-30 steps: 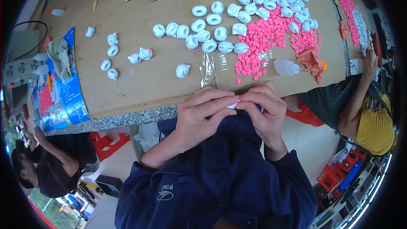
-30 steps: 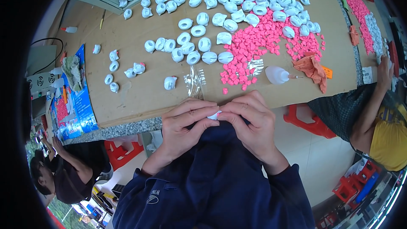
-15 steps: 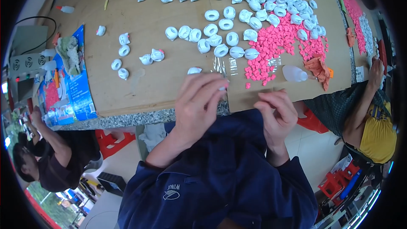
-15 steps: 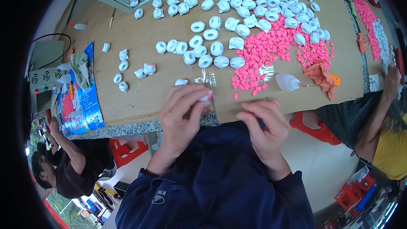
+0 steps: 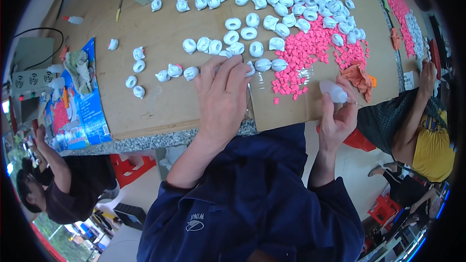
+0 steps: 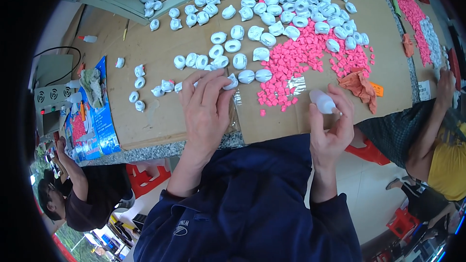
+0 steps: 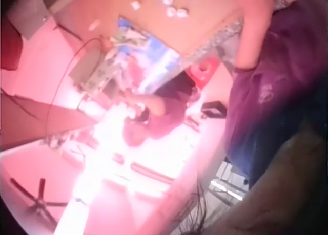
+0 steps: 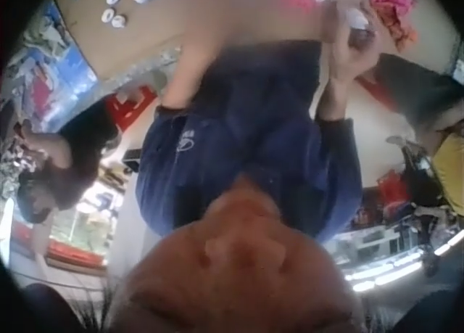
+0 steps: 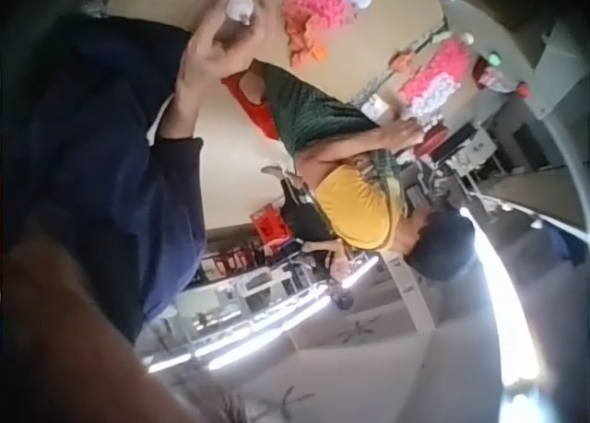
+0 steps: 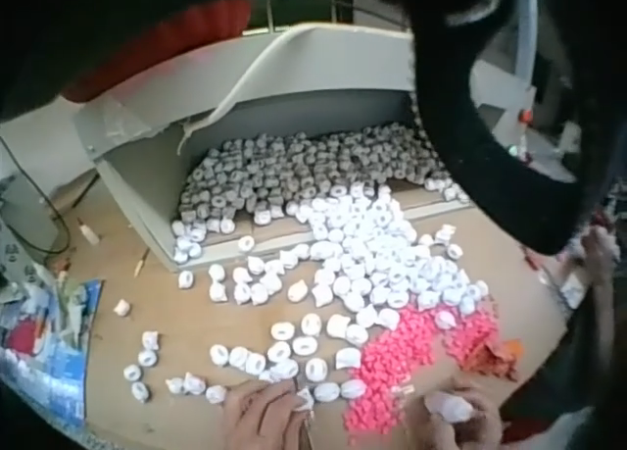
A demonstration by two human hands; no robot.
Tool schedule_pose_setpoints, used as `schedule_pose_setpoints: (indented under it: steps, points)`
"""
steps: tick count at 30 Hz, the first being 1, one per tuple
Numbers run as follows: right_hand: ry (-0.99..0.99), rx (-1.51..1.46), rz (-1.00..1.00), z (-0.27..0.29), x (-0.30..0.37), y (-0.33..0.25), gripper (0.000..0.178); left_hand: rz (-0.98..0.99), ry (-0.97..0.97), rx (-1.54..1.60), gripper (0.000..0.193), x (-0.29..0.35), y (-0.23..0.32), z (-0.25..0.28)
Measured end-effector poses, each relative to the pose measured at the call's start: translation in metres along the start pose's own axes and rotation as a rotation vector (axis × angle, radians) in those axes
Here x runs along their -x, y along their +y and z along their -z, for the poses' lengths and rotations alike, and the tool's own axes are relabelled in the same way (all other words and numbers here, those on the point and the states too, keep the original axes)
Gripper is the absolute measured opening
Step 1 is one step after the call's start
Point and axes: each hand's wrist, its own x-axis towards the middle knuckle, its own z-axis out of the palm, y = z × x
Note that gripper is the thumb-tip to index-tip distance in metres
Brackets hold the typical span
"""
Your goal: Applying glue to small white plastic components and assembling them at a factory workbench.
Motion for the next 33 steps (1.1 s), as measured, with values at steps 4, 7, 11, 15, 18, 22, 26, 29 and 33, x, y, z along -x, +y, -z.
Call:
schedule_pose_setpoints:
  steps: [4, 7, 11, 15, 18, 22, 26, 29, 33]
  points:
    - [-0.203, -0.337, -0.082, 0.012, 0.010, -0.022, 0.036, 0.043, 0.032, 0.222, 0.032, 0.011, 0.006, 0.006]
    - [-0.349, -0.356, -0.157, 0.022, 0.017, -0.035, 0.043, 0.187, -0.017, 0.397, 0.037, 0.020, 0.019, 0.022]
    - [-0.399, -0.333, -0.154, 0.019, 0.013, -0.041, 0.046, 0.414, -0.206, 0.749, 0.036, 0.030, 0.018, 0.025]
    - [-0.444, -0.279, -0.072, 0.016, 0.011, -0.040, 0.041, 0.464, -0.258, 0.880, 0.033, 0.032, 0.016, 0.024]
    - [-0.462, -0.280, -0.081, 0.013, 0.010, -0.042, 0.038, 0.458, -0.255, 0.879, 0.029, 0.031, 0.016, 0.025]
    - [-0.459, -0.277, -0.121, 0.014, 0.011, -0.043, 0.035, 0.437, -0.269, 0.844, 0.029, 0.031, 0.016, 0.025]
    - [-0.488, -0.262, -0.167, 0.015, 0.011, -0.043, 0.035, 0.419, -0.260, 0.804, 0.028, 0.032, 0.016, 0.024]
    - [-0.496, -0.270, -0.171, 0.016, 0.011, -0.043, 0.034, 0.410, -0.257, 0.747, 0.027, 0.030, 0.017, 0.025]
    - [-0.463, -0.257, -0.196, 0.018, 0.010, -0.043, 0.034, 0.419, -0.232, 0.768, 0.027, 0.030, 0.017, 0.023]
